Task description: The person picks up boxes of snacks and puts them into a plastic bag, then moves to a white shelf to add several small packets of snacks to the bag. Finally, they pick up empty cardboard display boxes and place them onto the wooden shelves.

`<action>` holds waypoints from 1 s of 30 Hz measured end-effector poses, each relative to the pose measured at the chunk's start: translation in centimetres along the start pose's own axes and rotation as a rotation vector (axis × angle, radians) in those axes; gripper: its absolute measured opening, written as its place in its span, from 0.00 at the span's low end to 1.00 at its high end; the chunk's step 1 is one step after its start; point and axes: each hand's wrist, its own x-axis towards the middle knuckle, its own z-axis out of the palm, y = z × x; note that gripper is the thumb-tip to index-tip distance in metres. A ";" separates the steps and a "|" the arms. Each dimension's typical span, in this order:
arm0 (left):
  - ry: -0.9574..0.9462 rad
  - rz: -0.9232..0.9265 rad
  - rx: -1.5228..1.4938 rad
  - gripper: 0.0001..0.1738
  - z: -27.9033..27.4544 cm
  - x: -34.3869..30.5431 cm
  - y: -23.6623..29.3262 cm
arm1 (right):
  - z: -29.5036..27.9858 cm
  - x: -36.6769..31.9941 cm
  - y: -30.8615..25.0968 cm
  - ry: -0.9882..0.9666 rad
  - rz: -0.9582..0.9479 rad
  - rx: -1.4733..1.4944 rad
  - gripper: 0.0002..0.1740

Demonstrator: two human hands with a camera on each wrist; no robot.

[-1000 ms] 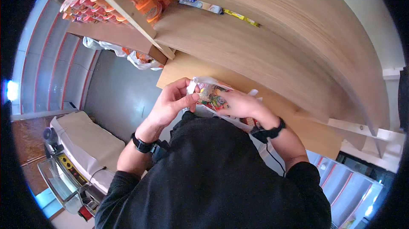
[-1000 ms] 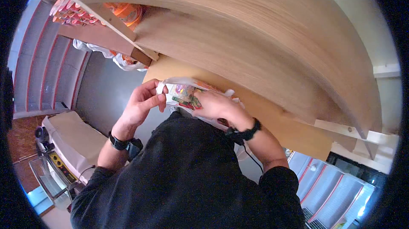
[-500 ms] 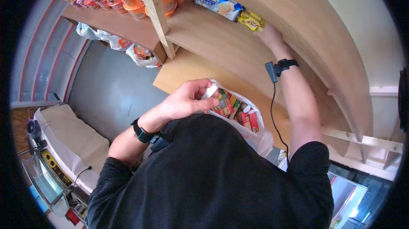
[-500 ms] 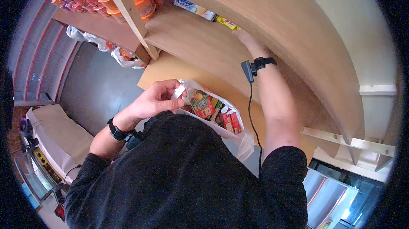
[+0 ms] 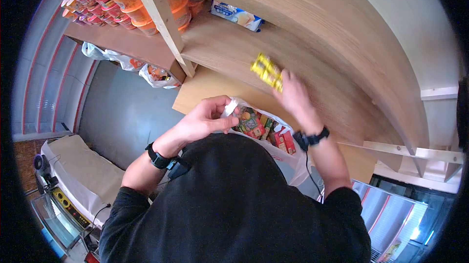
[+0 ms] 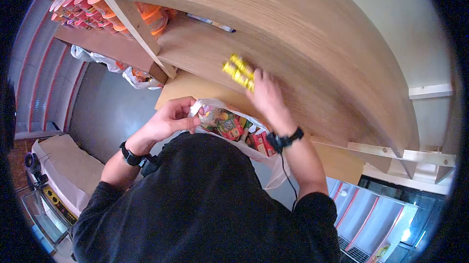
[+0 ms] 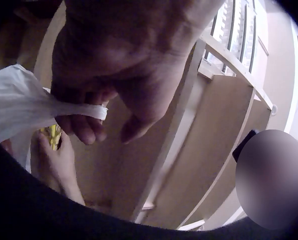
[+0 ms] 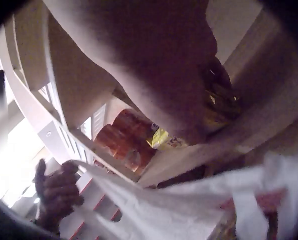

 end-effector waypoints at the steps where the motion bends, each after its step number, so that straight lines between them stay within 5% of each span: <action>1: 0.008 -0.003 -0.006 0.15 0.0 0.0 0.0 | 0.0 -2.6 -0.8 -0.001 -0.018 0.059 0.26; 8: 0.015 -0.025 -0.007 0.14 -0.3 0.8 0.3 | -1.3 -11.8 -2.2 -0.017 0.096 0.609 0.29; 12: 0.011 -0.013 -0.025 0.14 -0.1 1.4 0.2 | 2.2 -13.2 -1.5 -0.090 -0.177 0.647 0.33; 16: 0.017 -0.014 0.005 0.14 0.2 1.3 0.5 | 7.2 -12.0 -0.5 -0.644 0.222 0.340 0.35; 19: 0.031 -0.028 0.015 0.14 0.2 0.8 0.6 | 14.2 -13.3 3.0 -0.324 0.153 0.227 0.38; 22: 0.044 -0.012 0.006 0.16 0.3 0.3 0.7 | 7.6 -11.0 0.2 -0.374 0.051 0.346 0.39; 23: 0.045 -0.003 0.003 0.16 0.2 0.2 0.4 | 6.4 -10.4 -0.4 -0.349 0.009 0.161 0.34; 26: 0.038 0.005 -0.002 0.17 -0.2 0.1 -0.4 | -3.7 -5.3 -4.0 -0.545 -0.090 0.773 0.27; 30: 0.026 0.020 0.033 0.16 0.2 0.1 0.1 | -7.0 5.6 -6.3 0.071 -0.184 0.550 0.26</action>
